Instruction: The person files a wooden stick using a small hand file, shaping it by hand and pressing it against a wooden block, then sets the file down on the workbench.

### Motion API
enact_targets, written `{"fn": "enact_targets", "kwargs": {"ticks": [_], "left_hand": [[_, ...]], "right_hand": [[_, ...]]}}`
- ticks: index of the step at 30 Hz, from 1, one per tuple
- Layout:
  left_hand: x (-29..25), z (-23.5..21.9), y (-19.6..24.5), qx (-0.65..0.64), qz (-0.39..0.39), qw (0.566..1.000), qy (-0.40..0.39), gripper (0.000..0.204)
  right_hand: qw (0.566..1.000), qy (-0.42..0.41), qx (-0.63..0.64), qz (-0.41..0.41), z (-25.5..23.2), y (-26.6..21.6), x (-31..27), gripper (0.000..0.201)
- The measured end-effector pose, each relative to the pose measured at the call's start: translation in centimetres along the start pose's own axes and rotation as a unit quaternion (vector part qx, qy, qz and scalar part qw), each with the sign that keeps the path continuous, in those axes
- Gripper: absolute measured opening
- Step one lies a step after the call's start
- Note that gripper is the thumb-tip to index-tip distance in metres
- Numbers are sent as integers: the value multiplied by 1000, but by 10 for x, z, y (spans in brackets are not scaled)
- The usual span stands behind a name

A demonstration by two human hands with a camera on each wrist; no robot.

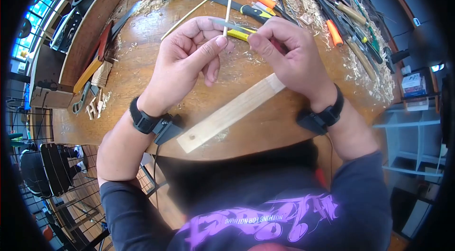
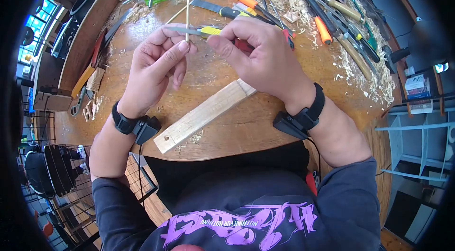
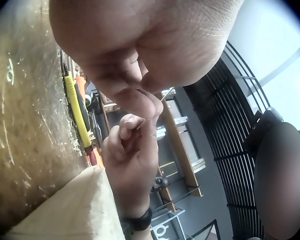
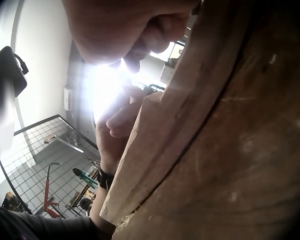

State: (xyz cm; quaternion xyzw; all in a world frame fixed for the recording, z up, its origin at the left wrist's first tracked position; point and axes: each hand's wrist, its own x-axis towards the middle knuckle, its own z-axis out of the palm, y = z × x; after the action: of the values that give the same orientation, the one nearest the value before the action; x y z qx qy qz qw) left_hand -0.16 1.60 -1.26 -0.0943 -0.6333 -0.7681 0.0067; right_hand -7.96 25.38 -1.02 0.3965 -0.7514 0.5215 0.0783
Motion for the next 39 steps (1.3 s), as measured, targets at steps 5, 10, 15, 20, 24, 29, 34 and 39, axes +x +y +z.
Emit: {"fn": "enact_targets", "kwargs": {"ticks": [5, 10, 15, 20, 24, 29, 34, 39], "left_hand": [[-3, 0, 4, 21, 15, 1000, -11, 30], [-6, 3, 5, 48, 21, 999, -7, 27], [-5, 3, 4, 94, 20, 995, 9, 22], [-5, 6, 6, 127, 9, 990, 62, 17], [-5, -4, 4, 130, 2, 991, 42, 16], [-4, -4, 3, 112, 6, 992, 49, 22], [-2, 0, 1, 111, 26, 993, 19, 24], [-4, -9, 1, 131, 31, 991, -4, 23]], "right_hand": [[998, -7, -48, -26, 0, -4, 0, 19], [998, -9, -48, -33, 0, -9, 0, 16], [998, -13, -47, -26, 0, -11, -1, 15], [998, -15, -48, -33, 1, -11, -1, 17], [998, -10, -51, -34, 2, -9, 0, 18], [998, -17, -61, -23, -1, -5, 0, 16], [998, -25, -58, -9, 1, -9, 1, 14], [998, -29, -53, 10, -3, -3, 1, 14]]}}
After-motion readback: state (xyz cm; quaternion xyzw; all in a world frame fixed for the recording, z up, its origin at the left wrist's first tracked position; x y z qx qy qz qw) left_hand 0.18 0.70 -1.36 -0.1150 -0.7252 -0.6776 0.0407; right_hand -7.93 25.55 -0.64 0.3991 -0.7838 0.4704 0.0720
